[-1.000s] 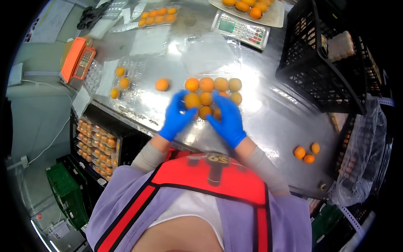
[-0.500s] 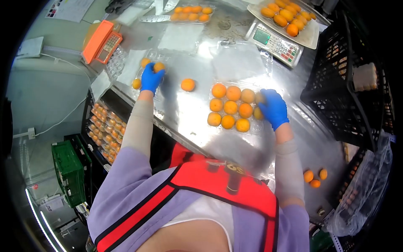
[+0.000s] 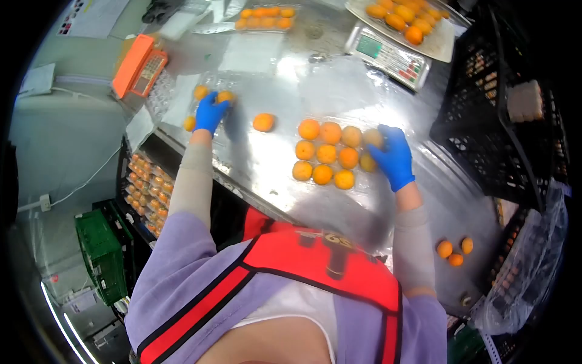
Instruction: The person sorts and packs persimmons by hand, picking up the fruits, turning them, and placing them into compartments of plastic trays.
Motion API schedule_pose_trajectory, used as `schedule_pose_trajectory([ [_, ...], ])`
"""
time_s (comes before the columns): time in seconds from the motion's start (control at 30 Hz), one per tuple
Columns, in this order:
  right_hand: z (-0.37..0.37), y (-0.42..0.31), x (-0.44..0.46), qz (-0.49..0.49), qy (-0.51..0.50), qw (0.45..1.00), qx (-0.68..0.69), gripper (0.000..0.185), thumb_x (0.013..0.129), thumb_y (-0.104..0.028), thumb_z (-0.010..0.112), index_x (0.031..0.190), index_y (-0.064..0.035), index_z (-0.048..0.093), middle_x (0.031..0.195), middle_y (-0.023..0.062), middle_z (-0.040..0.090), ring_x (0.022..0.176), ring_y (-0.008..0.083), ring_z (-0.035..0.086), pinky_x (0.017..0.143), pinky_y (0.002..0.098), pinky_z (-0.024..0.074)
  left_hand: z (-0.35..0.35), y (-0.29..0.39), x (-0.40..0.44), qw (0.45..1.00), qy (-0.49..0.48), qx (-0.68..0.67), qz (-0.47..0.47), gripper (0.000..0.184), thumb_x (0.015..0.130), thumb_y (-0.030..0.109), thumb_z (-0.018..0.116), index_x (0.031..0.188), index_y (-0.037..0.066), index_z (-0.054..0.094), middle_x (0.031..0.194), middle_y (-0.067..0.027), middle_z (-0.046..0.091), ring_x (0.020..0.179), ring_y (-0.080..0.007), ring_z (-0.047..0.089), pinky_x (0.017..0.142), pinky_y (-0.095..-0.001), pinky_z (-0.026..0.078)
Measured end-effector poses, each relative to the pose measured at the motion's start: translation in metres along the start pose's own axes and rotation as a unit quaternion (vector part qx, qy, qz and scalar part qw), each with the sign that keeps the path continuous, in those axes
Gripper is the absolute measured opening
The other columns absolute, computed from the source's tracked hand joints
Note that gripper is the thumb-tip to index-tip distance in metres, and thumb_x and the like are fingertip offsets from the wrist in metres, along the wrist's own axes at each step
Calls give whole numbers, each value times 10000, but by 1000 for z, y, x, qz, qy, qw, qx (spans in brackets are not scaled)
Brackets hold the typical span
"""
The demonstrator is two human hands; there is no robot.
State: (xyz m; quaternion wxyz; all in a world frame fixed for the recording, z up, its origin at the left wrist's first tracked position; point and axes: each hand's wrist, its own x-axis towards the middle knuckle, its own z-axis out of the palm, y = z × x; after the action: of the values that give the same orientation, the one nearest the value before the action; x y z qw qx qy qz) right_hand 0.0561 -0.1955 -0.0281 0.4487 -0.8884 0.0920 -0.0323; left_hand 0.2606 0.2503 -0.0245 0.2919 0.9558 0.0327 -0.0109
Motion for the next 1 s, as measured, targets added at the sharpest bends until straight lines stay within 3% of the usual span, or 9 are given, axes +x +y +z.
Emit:
schedule_pose_trajectory([
  [0.07, 1, -14, -9, -6, 24, 993, 114, 526, 736, -132, 729, 1220, -70, 531, 1121, 56, 534, 961, 174, 557, 813, 297, 481, 25, -33, 10, 990, 21, -139, -27, 516, 730, 190, 700, 1183, -11, 558, 1113, -216, 597, 959, -260, 625, 789, -341, 505],
  [0.17, -3, -44, -14, -61, 41, 992, 107, 574, 733, -133, 723, 1265, -84, 511, 1106, 56, 542, 951, 170, 552, 833, 299, 469, 24, -17, -3, 961, 176, 175, 119, 572, 735, 235, 741, 1218, 15, 530, 1185, -196, 544, 916, -291, 626, 782, -351, 504],
  [0.27, 1, -66, -16, -100, 64, 986, 118, 622, 704, -128, 722, 1283, -82, 500, 1080, 75, 555, 928, 191, 561, 833, 309, 466, 22, 52, -28, 958, 189, 56, 211, 617, 737, 257, 755, 1256, 39, 503, 1159, -164, 541, 836, -275, 617, 749, -338, 507],
  [0.4, 8, -99, -15, -171, 57, 983, 45, 670, 662, -106, 704, 1294, -70, 487, 1016, 125, 576, 898, 286, 575, 810, 363, 469, 29, 168, -115, 886, -278, -347, 129, 780, 709, 216, 797, 1361, 60, 398, 1173, -81, 528, 875, -131, 566, 761, -278, 499],
  [0.5, 19, -108, -14, -264, 67, 962, 2, 699, 669, -90, 691, 1325, -83, 450, 1060, 159, 575, 927, 343, 565, 822, 406, 463, 60, 191, -144, 856, -268, -296, 328, 743, 709, 233, 786, 1326, 30, 424, 1262, -120, 507, 1069, -185, 543, 880, -329, 471],
  [0.57, 9, -96, -13, -264, 47, 963, -25, 707, 695, -88, 698, 1347, -77, 424, 1094, 142, 581, 965, 293, 573, 853, 378, 462, 65, 197, -139, 851, -337, -370, 160, 657, 726, 185, 774, 1281, 23, 462, 1190, -103, 552, 1031, -175, 559, 863, -310, 479],
  [0.63, -7, -82, -13, -115, 65, 978, 161, 673, 733, -89, 706, 1346, -66, 432, 1129, 102, 582, 1005, 213, 564, 880, 331, 456, 77, 181, -114, 827, -296, -461, 124, 593, 736, 138, 765, 1247, 25, 485, 1114, -76, 583, 962, -159, 580, 823, -286, 493],
  [0.83, -28, 0, -39, 29, 33, 995, 88, 452, 792, -48, 671, 1224, -46, 541, 1133, 74, 577, 1036, 169, 548, 892, 301, 459, 56, 86, 14, 947, 72, -285, 130, 511, 737, 183, 778, 1153, 11, 534, 1039, -99, 600, 917, -166, 579, 808, -283, 485],
  [1.0, 7, 6, -59, -102, 25, 987, -123, 511, 692, -188, 734, 1160, -79, 559, 1166, 167, 546, 1096, 360, 502, 932, 435, 415, 36, 31, 54, 973, 171, -148, 47, 568, 737, 309, 761, 1156, -10, 550, 1080, -140, 611, 961, -226, 593, 850, -334, 465],
])
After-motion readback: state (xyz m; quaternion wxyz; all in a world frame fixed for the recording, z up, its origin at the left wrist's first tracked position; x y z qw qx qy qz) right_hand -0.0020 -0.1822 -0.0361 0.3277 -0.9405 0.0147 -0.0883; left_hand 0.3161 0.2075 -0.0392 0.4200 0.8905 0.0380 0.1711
